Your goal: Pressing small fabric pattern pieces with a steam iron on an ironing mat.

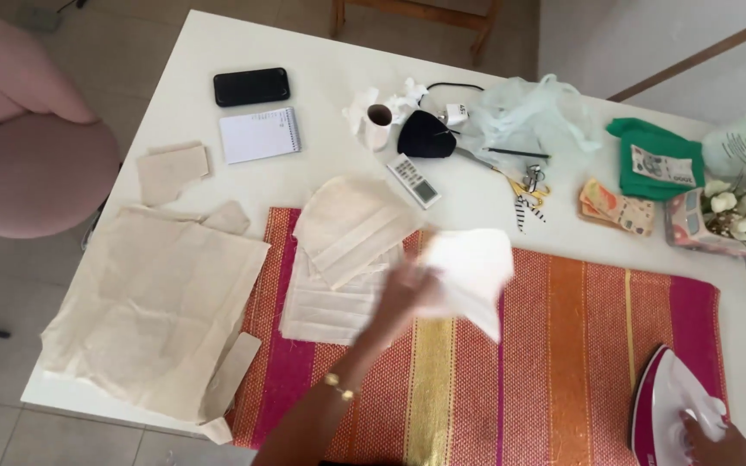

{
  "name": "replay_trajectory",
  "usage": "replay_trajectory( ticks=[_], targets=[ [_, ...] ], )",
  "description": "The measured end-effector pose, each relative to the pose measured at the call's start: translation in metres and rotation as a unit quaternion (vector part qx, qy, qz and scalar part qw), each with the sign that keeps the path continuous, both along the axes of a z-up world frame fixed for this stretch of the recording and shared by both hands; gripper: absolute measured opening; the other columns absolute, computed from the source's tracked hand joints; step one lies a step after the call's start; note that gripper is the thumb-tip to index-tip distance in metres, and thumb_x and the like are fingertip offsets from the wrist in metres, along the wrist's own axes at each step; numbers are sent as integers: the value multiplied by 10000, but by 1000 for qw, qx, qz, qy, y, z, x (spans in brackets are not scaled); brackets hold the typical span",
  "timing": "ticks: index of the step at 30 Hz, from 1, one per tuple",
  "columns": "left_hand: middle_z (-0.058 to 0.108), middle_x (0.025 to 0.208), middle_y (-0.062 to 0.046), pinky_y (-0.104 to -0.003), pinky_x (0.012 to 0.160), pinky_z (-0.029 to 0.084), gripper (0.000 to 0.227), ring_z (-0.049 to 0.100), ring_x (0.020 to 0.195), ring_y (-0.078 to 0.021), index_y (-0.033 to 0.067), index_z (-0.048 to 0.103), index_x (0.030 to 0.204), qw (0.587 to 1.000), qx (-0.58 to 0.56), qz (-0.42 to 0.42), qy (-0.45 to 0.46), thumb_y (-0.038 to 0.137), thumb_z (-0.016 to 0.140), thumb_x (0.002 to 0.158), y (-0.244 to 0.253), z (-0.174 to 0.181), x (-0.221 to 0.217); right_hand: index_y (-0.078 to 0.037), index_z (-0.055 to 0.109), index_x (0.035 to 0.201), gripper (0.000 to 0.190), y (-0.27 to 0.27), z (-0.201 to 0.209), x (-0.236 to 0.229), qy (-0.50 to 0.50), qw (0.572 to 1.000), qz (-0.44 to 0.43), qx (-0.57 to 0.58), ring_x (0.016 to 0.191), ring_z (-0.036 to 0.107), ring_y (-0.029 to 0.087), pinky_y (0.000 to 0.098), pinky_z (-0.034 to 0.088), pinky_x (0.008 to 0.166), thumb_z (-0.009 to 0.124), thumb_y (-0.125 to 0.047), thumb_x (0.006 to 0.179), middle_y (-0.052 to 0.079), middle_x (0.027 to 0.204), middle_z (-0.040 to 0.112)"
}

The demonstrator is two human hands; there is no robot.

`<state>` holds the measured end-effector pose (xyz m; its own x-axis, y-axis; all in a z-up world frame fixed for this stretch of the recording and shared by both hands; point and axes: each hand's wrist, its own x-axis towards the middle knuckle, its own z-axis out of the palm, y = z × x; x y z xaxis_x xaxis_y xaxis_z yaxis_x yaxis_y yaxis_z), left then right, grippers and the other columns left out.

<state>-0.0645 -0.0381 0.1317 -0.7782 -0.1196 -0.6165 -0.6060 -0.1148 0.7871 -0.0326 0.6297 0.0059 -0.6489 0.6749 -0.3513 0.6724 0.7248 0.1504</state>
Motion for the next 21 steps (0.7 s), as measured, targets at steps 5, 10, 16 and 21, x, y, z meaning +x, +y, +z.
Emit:
replay_trajectory(
  ticks=[5,10,16,21],
  targets=[
    [481,1724,-58,-146,638,601,668,679,1181,-110,169,521,1482,923,-155,202,288,609,573,982,-79,-92,11,-46,670,1594,942,7,-7,-1,30,999,-13,-9,950,901,446,466,602,897,696,-731,948,267,872,1001],
    [419,1664,-365,-592,1325,259,896,379,1562,-498,-38,396,1667,942,-176,273,86,573,620,1051,-107,-159,28,-81,650,1561,905,45,21,-36,67,996,6,-51,900,857,430,470,590,866,684,-751,952,256,860,959],
    [466,1644,-326,-587,1289,323,975,440,1546,-444,-19,418,1656,963,-196,172,73,637,711,996,-142,-183,17,-117,730,1364,718,44,48,-25,137,979,30,-144,717,778,426,488,586,751,692,-729,992,249,759,864],
    [680,1319,-190,-436,1109,595,495,672,1194,-241,2,555,1509,862,-50,224,452,262,646,1098,-170,17,37,-149,797,1200,596,13,30,-6,191,954,53,-226,565,713,430,505,583,656,703,-711,1025,252,674,785]
  ],
)
